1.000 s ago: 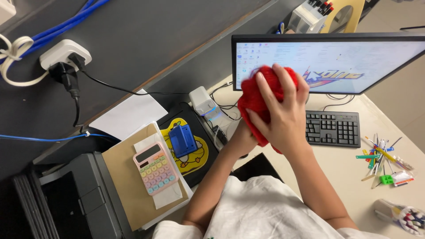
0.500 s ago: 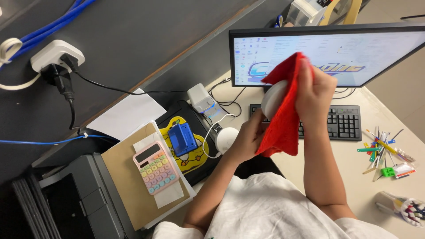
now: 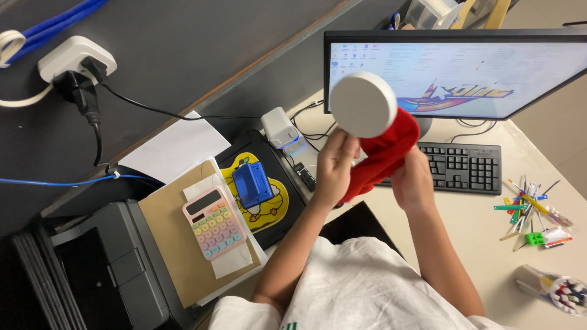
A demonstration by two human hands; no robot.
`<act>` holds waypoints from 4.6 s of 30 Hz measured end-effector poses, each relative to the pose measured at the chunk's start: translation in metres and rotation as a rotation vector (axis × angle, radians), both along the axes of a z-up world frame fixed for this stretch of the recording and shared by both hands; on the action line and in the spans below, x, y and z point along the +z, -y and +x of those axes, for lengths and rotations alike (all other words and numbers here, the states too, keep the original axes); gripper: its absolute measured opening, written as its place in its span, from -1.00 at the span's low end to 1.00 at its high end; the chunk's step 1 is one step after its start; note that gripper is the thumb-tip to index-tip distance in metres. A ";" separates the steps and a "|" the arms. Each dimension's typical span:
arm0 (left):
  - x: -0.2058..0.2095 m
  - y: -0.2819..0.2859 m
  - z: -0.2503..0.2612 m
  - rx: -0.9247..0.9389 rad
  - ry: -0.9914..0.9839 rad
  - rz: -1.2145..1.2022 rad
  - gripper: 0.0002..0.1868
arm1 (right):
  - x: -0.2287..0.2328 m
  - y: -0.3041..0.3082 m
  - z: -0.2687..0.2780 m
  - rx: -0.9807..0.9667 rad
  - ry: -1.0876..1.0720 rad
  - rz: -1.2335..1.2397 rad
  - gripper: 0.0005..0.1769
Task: The person cleans a white desk lamp with a red cloth, wiping the head and base. They then wipe the desk surface and clean two black wire mesh trays, wiping the inside and outside of each tray with the cloth.
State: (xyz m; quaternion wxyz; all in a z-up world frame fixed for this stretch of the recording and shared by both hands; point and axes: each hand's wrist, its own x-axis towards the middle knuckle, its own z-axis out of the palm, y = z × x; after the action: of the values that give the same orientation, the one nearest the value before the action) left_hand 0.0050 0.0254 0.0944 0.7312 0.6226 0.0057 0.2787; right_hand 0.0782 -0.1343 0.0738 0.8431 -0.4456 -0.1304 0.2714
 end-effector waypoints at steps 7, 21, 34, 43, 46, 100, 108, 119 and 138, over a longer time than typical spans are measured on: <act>0.009 -0.044 -0.006 0.100 0.017 -0.079 -0.64 | -0.040 0.033 0.032 -0.314 0.738 -0.747 -0.55; 0.014 -0.115 0.013 0.304 0.145 -0.317 -0.58 | -0.319 -0.082 0.127 -0.017 -0.277 -0.272 -0.50; 0.004 -0.138 -0.004 0.220 0.196 -0.417 -0.77 | -0.397 -0.168 0.164 0.174 1.163 -1.387 -0.37; -0.021 -0.158 0.002 0.116 0.134 -0.481 -0.67 | -0.260 -0.231 0.147 0.389 1.197 -1.249 -0.40; -0.025 -0.163 0.007 0.104 0.136 -0.462 -0.67 | -0.331 -0.242 0.148 0.359 1.091 -1.633 -0.45; -0.193 -0.191 0.177 0.234 -0.070 -0.035 -0.60 | -0.351 -0.208 0.152 0.460 0.711 -1.663 -0.56; -0.219 -0.192 0.184 0.092 -0.111 -0.038 -0.63 | -0.385 -0.191 0.148 0.018 0.408 -1.173 -0.50; -0.229 -0.220 0.195 -0.066 -0.185 -0.097 -0.57 | -0.379 -0.222 0.156 0.138 0.424 -1.236 -0.45; -0.212 -0.248 0.205 -0.159 -0.241 -0.256 -0.38 | -0.391 -0.232 0.155 0.302 0.472 -1.287 -0.33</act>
State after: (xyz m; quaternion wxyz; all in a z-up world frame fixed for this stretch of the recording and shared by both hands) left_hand 0.2105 0.2737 -0.1172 0.8182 0.5518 0.0794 0.1407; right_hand 0.2332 0.0972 -0.3175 0.3142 -0.8801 -0.1839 0.3047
